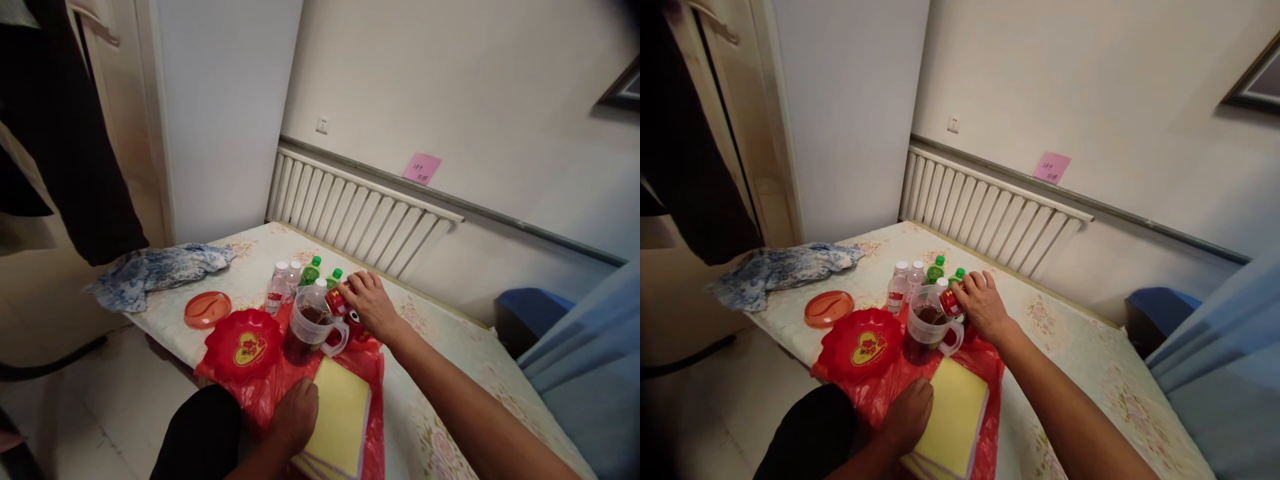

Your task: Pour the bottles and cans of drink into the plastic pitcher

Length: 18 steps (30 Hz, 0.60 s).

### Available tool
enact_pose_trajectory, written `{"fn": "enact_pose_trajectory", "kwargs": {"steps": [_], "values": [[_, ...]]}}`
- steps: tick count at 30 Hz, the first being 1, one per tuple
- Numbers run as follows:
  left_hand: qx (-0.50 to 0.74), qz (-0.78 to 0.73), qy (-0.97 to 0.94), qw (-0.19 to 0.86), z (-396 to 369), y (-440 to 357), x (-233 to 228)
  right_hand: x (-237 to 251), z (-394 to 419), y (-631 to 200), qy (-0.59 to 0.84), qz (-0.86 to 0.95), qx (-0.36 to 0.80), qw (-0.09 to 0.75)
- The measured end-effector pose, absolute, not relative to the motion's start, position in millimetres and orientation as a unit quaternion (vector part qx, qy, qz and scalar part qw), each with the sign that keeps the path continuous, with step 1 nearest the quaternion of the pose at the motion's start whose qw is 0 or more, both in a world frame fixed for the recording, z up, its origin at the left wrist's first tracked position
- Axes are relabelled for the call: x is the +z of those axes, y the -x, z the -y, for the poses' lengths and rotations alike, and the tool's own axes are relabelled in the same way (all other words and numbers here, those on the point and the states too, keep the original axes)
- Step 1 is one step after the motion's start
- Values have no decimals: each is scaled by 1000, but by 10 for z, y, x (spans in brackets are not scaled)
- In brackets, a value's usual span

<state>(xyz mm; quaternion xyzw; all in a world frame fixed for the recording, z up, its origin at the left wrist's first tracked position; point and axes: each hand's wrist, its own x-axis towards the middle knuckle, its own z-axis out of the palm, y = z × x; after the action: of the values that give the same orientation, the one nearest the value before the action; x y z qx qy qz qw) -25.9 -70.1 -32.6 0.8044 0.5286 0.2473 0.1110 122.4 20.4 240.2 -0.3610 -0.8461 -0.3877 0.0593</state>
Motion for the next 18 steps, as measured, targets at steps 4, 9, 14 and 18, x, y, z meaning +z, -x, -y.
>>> {"fn": "enact_pose_trajectory", "kwargs": {"steps": [4, 9, 14, 18], "values": [[249, -525, -806, 111, 703, 261, -316, 2404, -197, -1222, 363, 846, -386, 58], [248, -521, -809, 112, 697, 264, -315, 2399, -191, -1226, 366, 848, -379, 57], [248, -518, -811, 110, 690, 265, -322, 2387, -195, -1228, 365, 849, -379, 57], [248, -517, -812, 105, 695, 262, -327, 2377, -197, -1229, 365, 851, -371, 62]]}}
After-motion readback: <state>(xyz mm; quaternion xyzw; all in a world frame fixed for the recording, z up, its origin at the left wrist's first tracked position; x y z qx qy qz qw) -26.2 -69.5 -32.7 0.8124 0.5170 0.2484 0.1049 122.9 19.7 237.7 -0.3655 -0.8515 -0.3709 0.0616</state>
